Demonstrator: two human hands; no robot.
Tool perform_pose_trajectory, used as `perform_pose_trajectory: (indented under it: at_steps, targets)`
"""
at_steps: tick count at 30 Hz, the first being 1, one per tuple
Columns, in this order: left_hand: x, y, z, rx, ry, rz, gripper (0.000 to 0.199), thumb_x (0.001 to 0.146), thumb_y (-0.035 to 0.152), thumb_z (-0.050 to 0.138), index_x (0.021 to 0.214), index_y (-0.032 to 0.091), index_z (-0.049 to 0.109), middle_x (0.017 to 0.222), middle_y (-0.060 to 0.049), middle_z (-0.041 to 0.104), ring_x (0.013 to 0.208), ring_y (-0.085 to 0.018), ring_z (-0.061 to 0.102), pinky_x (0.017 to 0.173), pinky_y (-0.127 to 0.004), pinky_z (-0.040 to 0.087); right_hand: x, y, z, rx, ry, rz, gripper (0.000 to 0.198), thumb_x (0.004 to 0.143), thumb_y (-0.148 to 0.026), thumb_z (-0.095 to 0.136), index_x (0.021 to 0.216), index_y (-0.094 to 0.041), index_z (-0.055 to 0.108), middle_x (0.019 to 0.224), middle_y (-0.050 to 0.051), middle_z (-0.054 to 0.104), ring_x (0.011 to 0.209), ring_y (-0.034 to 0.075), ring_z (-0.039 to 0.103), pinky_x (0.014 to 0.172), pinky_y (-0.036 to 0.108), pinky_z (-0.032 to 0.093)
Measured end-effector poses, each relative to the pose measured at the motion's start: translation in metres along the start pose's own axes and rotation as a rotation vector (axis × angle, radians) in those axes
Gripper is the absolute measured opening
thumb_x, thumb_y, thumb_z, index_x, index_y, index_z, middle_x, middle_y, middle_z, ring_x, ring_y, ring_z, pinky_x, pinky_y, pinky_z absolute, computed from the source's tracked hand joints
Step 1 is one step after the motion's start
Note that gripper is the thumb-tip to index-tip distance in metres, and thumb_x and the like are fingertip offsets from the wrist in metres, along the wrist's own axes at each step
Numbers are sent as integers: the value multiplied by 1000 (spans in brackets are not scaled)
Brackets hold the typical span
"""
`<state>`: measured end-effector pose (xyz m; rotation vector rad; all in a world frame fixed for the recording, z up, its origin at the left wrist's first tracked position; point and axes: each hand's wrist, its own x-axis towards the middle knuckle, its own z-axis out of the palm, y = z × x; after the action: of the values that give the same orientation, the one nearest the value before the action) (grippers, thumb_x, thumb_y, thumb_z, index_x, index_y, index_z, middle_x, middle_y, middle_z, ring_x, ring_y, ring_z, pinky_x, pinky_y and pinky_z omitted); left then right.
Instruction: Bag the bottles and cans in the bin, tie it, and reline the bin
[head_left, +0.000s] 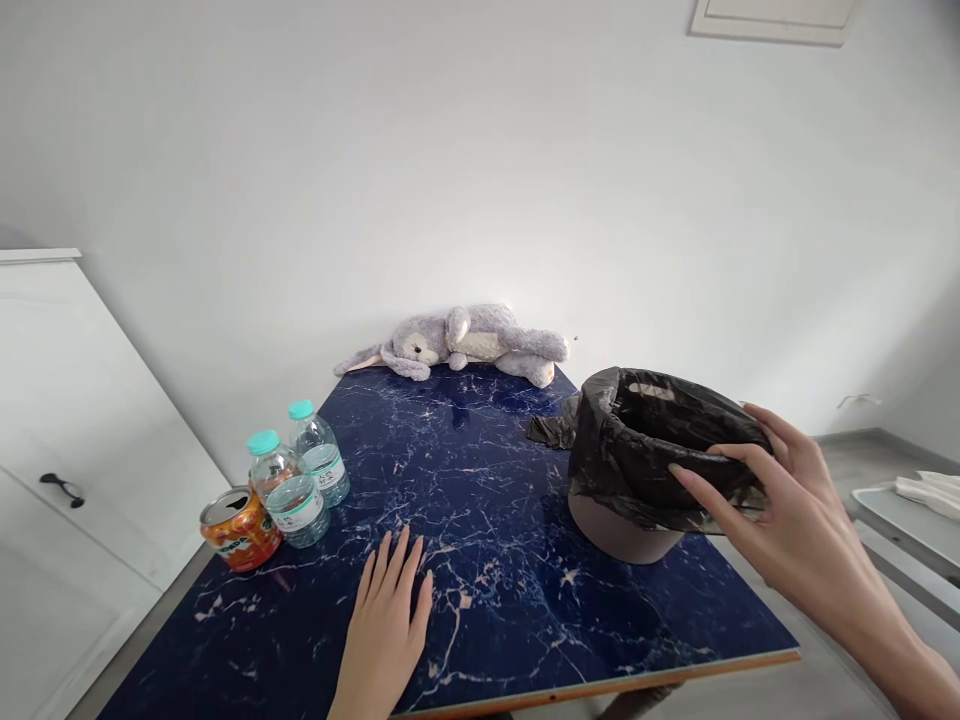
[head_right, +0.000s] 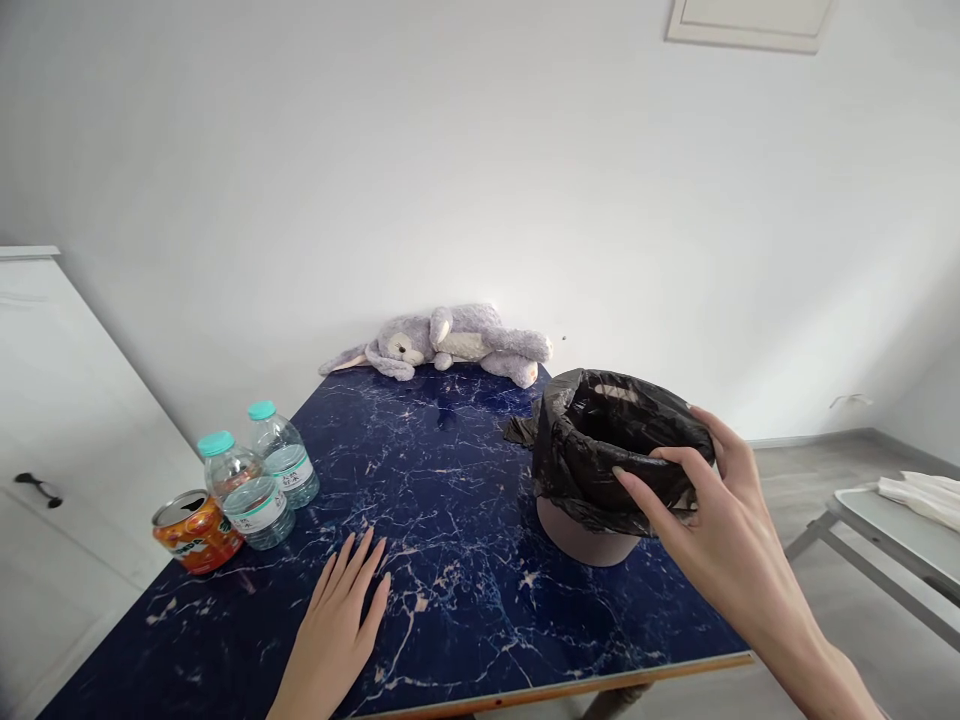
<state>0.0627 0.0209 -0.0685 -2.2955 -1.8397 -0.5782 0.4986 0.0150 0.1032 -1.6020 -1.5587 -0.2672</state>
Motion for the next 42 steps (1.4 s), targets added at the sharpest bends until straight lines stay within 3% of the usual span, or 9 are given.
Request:
perform_pose_trajectory:
  at_steps: [8, 16, 22, 25, 27, 31, 34, 38, 42]
  targets:
    - [-2, 1, 1, 5, 25, 11, 56, 111, 42, 44, 165, 24, 47, 173, -5, 40, 160, -35, 37, 127, -61, 42, -3, -26, 12, 68, -83, -40, 48, 98, -73, 58, 114, -30, 69, 166, 8, 41, 135, 44, 60, 53, 37, 60]
    - [-5, -4, 10, 11, 36, 4, 58, 111, 45, 44, 167, 27, 43, 173, -3, 39, 160, -35, 37, 127, -59, 43, -5, -65, 21, 245, -218, -143, 30, 103, -56, 63, 118, -31, 67, 171, 4, 36, 151, 39, 47, 44, 27, 59]
    - [-4, -6, 13, 19, 40, 14, 58, 111, 47, 44, 166, 27, 45, 174, -4, 38, 160, -36, 37, 127, -60, 44, -9, -89, 24, 303, -305, -242, 22, 105, -50, 62, 118, -32, 66, 174, 6, 33, 160, 41, 35, 73, 40, 70]
    - [-4, -8, 16, 18, 39, 17, 58, 111, 48, 43, 164, 25, 48, 173, -5, 39, 160, -38, 37, 126, -61, 44, -10, -100, 25, 327, -324, -296, 21, 106, -50, 62, 115, -31, 64, 174, 7, 34, 162, 40, 31, 103, 54, 64]
    - [-4, -8, 18, 16, 37, 18, 58, 111, 48, 43, 163, 24, 50, 173, -5, 39, 160, -38, 37, 126, -62, 43, -10, -105, 26, 354, -344, -316, 20, 106, -49, 62, 114, -31, 63, 174, 6, 34, 163, 39, 28, 113, 57, 57]
    - [-4, -10, 19, -1, 35, 17, 57, 111, 46, 42, 164, 27, 49, 172, -5, 42, 159, -39, 39, 126, -63, 44, -12, -110, 30, 409, -385, -339, 18, 106, -45, 63, 117, -31, 63, 176, 5, 29, 165, 38, 22, 118, 57, 53]
    - [-3, -11, 17, 2, 23, 24, 58, 111, 46, 42, 166, 29, 45, 172, -4, 43, 158, -39, 40, 125, -63, 45, -16, -107, 34, 428, -384, -349, 28, 106, -43, 63, 133, -35, 61, 178, 4, 24, 166, 38, 21, 122, 60, 49]
    - [-2, -10, 15, 22, 10, 29, 58, 111, 45, 39, 167, 29, 44, 172, -4, 42, 157, -39, 42, 124, -62, 47, -25, -97, 40, 459, -356, -300, 55, 107, -40, 61, 159, -42, 42, 180, 3, 16, 165, 36, 24, 124, 58, 47]
    - [-3, -9, 15, 6, 25, 28, 59, 111, 45, 42, 168, 30, 42, 172, -3, 42, 158, -39, 41, 125, -62, 46, -37, -85, 47, 473, -334, -203, 69, 108, -40, 59, 169, -45, 26, 180, 4, 20, 164, 35, 28, 124, 59, 46]
